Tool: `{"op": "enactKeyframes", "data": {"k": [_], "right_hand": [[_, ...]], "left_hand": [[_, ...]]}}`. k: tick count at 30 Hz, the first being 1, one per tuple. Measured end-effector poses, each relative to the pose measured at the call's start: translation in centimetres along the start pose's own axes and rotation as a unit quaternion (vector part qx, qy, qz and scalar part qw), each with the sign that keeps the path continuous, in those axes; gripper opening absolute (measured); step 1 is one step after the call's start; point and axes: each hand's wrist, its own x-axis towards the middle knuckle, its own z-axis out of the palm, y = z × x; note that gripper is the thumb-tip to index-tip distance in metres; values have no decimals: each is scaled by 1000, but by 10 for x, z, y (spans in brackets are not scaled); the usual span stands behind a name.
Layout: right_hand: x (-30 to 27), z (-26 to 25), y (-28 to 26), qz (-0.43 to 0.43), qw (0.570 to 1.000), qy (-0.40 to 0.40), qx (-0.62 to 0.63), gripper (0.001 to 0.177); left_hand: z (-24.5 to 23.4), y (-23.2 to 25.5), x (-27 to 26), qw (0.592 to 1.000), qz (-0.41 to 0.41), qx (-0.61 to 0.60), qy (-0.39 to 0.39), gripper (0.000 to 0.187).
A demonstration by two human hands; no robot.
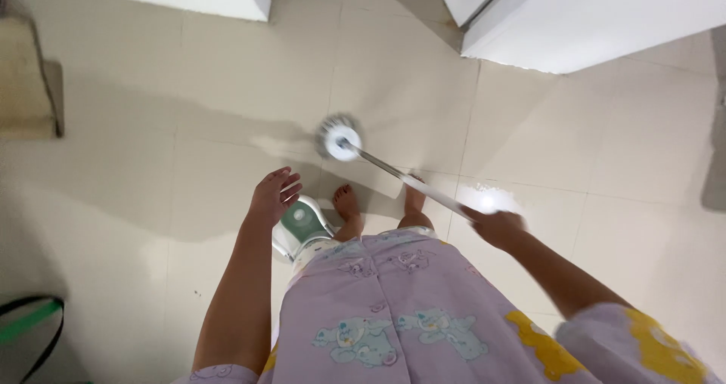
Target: Mopping a tiled floor with a spin mop and bucket.
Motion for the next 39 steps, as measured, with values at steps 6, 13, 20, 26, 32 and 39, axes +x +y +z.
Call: {"op": "enactKeyframes", "data": {"k": [6, 13, 20, 26, 32, 39], "right_hand": [[-25, 64, 41, 13, 999, -13, -26, 55], [50, 11, -84, -77, 993, 89, 27, 56], [64, -39, -161, -59, 969, 90, 223, 52], [12, 43, -48, 13, 990, 58, 130, 54], [-58, 138, 37, 68, 988, 8, 137, 54], [-46, 117, -47, 73, 974, 25, 211, 55]], "left_hand": [[9, 13, 6, 1000, -2, 13, -27, 33], [-11, 6, 16, 999, -16, 21, -27, 35], [-9, 0, 7, 999, -13, 34, -12, 37], [13, -7, 6, 998, -20, 41, -33, 35], [39, 0, 9, 996, -18, 66, -55, 34], [24, 5, 16, 998, -23, 29, -43, 33]]}}
